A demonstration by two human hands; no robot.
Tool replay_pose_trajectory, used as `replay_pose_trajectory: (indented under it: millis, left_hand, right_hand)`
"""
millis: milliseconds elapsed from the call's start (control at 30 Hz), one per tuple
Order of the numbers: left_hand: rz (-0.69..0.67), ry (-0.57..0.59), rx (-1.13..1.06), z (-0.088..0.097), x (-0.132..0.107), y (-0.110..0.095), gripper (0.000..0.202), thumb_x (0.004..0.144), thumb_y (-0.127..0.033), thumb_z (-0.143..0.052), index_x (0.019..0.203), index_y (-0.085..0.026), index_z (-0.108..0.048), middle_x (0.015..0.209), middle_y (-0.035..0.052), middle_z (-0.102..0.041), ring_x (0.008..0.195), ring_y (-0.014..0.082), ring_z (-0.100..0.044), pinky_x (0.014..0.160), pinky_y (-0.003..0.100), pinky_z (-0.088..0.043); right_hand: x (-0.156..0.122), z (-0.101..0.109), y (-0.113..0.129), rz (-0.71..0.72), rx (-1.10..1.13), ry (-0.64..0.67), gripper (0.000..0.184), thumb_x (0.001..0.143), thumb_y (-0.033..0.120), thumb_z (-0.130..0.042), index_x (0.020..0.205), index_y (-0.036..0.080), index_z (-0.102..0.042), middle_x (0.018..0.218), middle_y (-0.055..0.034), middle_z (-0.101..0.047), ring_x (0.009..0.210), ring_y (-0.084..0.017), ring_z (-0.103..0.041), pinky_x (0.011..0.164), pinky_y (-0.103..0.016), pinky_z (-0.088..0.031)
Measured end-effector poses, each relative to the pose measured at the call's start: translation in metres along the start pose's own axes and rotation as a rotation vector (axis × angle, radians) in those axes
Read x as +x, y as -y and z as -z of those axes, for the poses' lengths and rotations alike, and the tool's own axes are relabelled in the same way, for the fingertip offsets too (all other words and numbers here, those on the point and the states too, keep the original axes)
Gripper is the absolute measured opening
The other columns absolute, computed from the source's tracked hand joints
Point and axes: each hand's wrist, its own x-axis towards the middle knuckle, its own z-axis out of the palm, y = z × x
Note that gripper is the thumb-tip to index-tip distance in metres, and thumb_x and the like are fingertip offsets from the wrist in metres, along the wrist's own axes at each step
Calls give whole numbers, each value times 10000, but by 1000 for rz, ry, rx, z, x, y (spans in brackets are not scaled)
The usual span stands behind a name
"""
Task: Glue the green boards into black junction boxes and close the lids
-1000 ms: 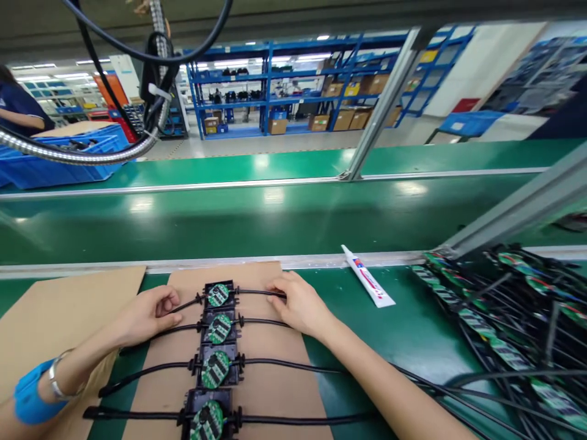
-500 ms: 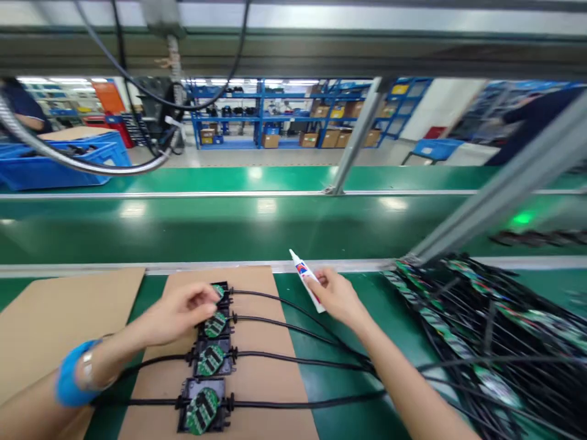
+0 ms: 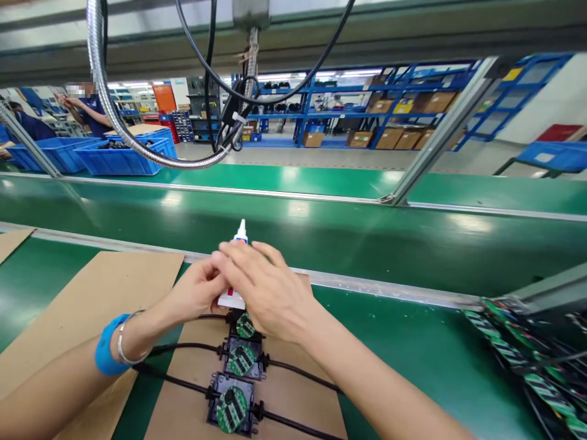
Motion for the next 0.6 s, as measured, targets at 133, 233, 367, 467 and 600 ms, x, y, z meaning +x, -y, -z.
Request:
replay_pose_trajectory:
  millis: [133, 233, 367, 467, 600]
  left_hand:
    - [-85, 28, -4, 13, -7, 6, 405, 915, -508, -466, 884, -130, -608, 597, 10, -574, 484, 103, -541, 454, 213, -460]
    - [-203, 19, 183, 20, -20, 28, 379, 965, -407, -391, 1132, -155, -619, 930, 96, -675, 788, 178, -647, 695, 318, -555]
    - [-369, 239, 817, 15, -38, 60, 401, 893, -195, -475, 1287, -173, -544, 1348, 98, -543, 1208, 272, -501, 1054, 473, -406]
    - [-391, 277, 1021, 8, -42, 75, 476, 894, -210, -478, 1365, -148, -458, 1436, 85, -465, 1243, 296, -459, 1065, 490, -390]
    - [-395, 278, 1107, 7, -42, 79, 490, 937, -274, -431, 1412, -160, -392, 1484, 61, -403, 1279, 274, -423, 1076, 443, -378]
  right_hand:
    - [15, -15, -18, -2, 87, 171, 514, 866, 138, -410, 1379, 103, -405, 922, -122, -646, 910, -273, -593, 864, -501, -432]
    - [12, -33, -25, -476, 509, -104, 320, 932, 280, -418, 1231, 221, -514, 721, -15, -569, 697, -195, -565, 698, -384, -477]
    - [11, -65, -21, -874, 1287, -513, 183, 913, 400, -534, 849, 229, -536, 593, 51, -463, 512, -115, -470, 497, -256, -412]
    - [15, -84, -15, -890, 1515, -558, 280, 860, 435, -618, 734, 205, -522, 517, 76, -355, 434, -77, -349, 436, -216, -317]
    - [17, -94, -14, -843, 1540, -571, 400, 870, 484, -593, 628, 195, -458, 497, 72, -317, 414, -71, -297, 412, -215, -261]
